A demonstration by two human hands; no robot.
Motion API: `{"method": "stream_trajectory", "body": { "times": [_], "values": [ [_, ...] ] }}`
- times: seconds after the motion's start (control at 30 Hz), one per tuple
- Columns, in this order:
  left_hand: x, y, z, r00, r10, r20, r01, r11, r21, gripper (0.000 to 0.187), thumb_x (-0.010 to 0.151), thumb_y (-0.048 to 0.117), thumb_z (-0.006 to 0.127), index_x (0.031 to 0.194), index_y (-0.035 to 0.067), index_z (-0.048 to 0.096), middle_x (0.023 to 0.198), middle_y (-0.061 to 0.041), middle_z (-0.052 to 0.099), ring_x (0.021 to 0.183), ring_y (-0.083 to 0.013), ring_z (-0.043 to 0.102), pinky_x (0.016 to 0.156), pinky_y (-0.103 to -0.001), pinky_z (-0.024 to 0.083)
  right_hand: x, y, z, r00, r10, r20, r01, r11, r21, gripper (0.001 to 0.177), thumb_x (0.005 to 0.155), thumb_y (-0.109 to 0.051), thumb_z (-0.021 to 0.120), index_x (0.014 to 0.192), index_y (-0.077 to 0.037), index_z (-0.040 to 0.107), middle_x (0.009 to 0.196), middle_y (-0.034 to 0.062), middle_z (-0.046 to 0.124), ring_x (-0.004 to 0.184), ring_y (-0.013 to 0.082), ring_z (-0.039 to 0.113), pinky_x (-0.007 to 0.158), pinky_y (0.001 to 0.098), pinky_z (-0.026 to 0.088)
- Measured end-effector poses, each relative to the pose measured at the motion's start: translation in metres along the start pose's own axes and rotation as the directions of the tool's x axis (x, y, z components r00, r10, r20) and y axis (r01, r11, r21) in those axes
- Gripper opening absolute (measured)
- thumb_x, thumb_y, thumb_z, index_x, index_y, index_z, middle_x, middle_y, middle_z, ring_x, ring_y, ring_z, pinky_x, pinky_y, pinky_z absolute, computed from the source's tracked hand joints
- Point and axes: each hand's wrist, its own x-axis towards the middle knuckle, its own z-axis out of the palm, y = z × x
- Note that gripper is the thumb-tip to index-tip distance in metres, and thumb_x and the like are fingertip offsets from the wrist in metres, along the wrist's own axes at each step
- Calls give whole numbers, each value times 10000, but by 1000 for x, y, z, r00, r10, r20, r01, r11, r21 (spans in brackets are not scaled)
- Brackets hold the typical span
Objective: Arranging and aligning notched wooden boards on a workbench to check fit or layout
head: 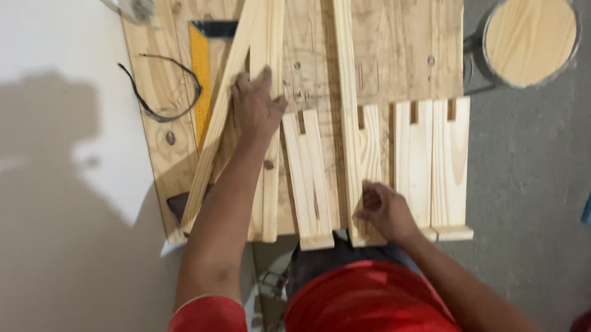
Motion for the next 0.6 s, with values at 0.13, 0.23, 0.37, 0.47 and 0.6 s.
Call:
{"method": "stream_trajectory", "body": {
  "times": [0.13,0.23,0.37,0.47,0.6],
  "values": [
    [7,-13,-25,991,72,112,-81,993,80,674,851,412,728,1487,240,588,1409,-231,440,1296,-452,449,1063,-506,444,7,8,4,999,34,18,-35,999,35,580,691,-144,912,1216,-98,672,1047,136,748,1021,313,754,910,429,602],
    [3,-26,-25,987,72,147,-81,995,61,666,867,408,724,1500,252,584,1434,-239,443,1317,-456,440,1064,-522,436,-3,5,5,999,33,20,-33,999,9,569,695,-137,901,1213,-91,671,1046,131,742,1023,312,751,916,439,597],
    [2,-25,-22,988,89,128,-98,993,68,679,815,395,732,1461,221,618,1395,-248,459,1266,-465,463,1037,-532,448,4,16,10,1000,8,5,-8,999,-44,620,668,-223,935,1223,-135,673,1042,101,734,1050,316,731,919,446,598],
    [-7,-17,-20,990,138,-5,-137,987,79,665,752,383,782,1390,225,679,1345,-232,502,1192,-457,515,998,-544,467,4,17,10,1000,10,-1,-10,998,63,578,695,-130,913,1220,-88,676,1030,145,732,1006,316,756,891,420,616],
    [6,-8,-12,951,297,-86,-299,954,-16,582,802,331,802,1366,221,706,1397,-266,502,1266,-475,491,1067,-515,401,1,13,8,1000,15,-12,-14,999,52,583,692,-107,912,1224,-89,673,1034,137,733,1001,304,755,885,401,619]
  ]
}}
